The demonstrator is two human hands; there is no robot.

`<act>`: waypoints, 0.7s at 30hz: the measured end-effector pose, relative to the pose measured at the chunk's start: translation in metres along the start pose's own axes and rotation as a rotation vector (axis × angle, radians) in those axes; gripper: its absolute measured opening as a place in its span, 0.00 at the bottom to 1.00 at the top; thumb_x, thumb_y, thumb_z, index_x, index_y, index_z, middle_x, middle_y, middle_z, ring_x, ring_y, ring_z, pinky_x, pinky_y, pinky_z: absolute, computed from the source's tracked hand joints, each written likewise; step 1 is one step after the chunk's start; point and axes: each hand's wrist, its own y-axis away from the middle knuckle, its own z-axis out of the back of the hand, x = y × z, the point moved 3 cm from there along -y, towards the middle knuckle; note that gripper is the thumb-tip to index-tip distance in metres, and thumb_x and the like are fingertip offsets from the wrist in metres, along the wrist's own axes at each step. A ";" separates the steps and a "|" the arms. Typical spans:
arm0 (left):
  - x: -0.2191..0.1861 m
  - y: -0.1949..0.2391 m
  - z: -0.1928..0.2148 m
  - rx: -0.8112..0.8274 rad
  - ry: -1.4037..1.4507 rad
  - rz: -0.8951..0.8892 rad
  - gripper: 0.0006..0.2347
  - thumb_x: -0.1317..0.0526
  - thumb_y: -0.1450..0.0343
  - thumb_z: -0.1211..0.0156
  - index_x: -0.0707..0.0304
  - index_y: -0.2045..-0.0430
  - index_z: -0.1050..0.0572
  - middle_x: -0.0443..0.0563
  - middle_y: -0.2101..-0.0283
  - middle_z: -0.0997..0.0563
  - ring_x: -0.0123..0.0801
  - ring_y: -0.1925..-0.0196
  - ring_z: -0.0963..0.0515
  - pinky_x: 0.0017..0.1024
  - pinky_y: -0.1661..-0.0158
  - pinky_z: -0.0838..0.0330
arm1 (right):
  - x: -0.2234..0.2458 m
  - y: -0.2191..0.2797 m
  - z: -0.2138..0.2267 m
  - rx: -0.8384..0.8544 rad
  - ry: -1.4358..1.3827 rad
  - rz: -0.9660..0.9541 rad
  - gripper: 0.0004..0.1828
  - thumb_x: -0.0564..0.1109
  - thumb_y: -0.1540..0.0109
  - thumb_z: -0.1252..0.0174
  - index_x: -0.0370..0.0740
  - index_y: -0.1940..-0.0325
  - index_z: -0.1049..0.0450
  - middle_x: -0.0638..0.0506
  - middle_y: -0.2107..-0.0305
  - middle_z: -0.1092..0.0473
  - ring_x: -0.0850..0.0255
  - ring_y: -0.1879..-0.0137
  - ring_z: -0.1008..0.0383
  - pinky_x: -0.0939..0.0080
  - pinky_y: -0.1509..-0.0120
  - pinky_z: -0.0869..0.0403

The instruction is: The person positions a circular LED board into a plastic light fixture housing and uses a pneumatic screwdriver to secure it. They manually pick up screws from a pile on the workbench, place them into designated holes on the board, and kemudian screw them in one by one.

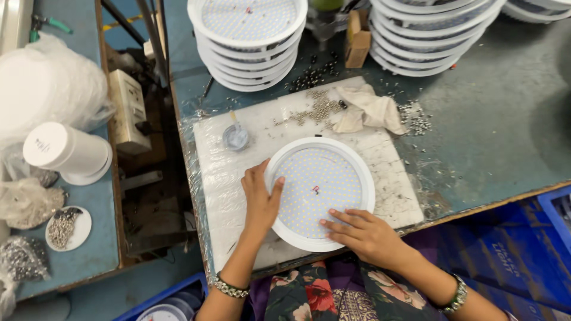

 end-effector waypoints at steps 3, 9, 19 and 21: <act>-0.002 0.004 0.003 -0.029 0.019 -0.037 0.24 0.54 0.25 0.42 0.67 0.36 0.35 0.68 0.42 0.36 0.58 0.40 0.38 0.50 0.38 0.43 | -0.004 0.010 0.002 -0.011 -0.159 -0.056 0.22 0.54 0.43 0.36 0.39 0.50 0.25 0.49 0.43 0.28 0.51 0.34 0.31 0.42 0.30 0.38; -0.049 0.015 0.011 0.205 -0.196 -0.415 0.29 0.46 0.30 0.38 0.55 0.34 0.34 0.57 0.30 0.36 0.58 0.27 0.40 0.54 0.33 0.46 | -0.023 0.027 0.017 -0.353 -0.167 -0.534 0.23 0.49 0.38 0.36 0.42 0.40 0.28 0.52 0.36 0.30 0.61 0.28 0.31 0.51 0.22 0.36; -0.058 0.021 -0.008 0.362 -0.425 -0.499 0.32 0.34 0.34 0.43 0.44 0.36 0.30 0.54 0.28 0.37 0.59 0.24 0.46 0.58 0.31 0.55 | -0.050 -0.011 0.000 -0.135 -0.108 -0.526 0.42 0.61 0.40 0.42 0.32 0.30 0.39 0.40 0.26 0.48 0.45 0.25 0.42 0.42 0.24 0.46; -0.057 0.020 -0.008 0.365 -0.415 -0.491 0.32 0.34 0.34 0.43 0.43 0.36 0.29 0.54 0.28 0.36 0.60 0.25 0.46 0.59 0.31 0.55 | -0.051 -0.010 0.001 -0.144 -0.126 -0.531 0.41 0.60 0.40 0.42 0.32 0.30 0.39 0.40 0.26 0.48 0.45 0.26 0.41 0.42 0.25 0.45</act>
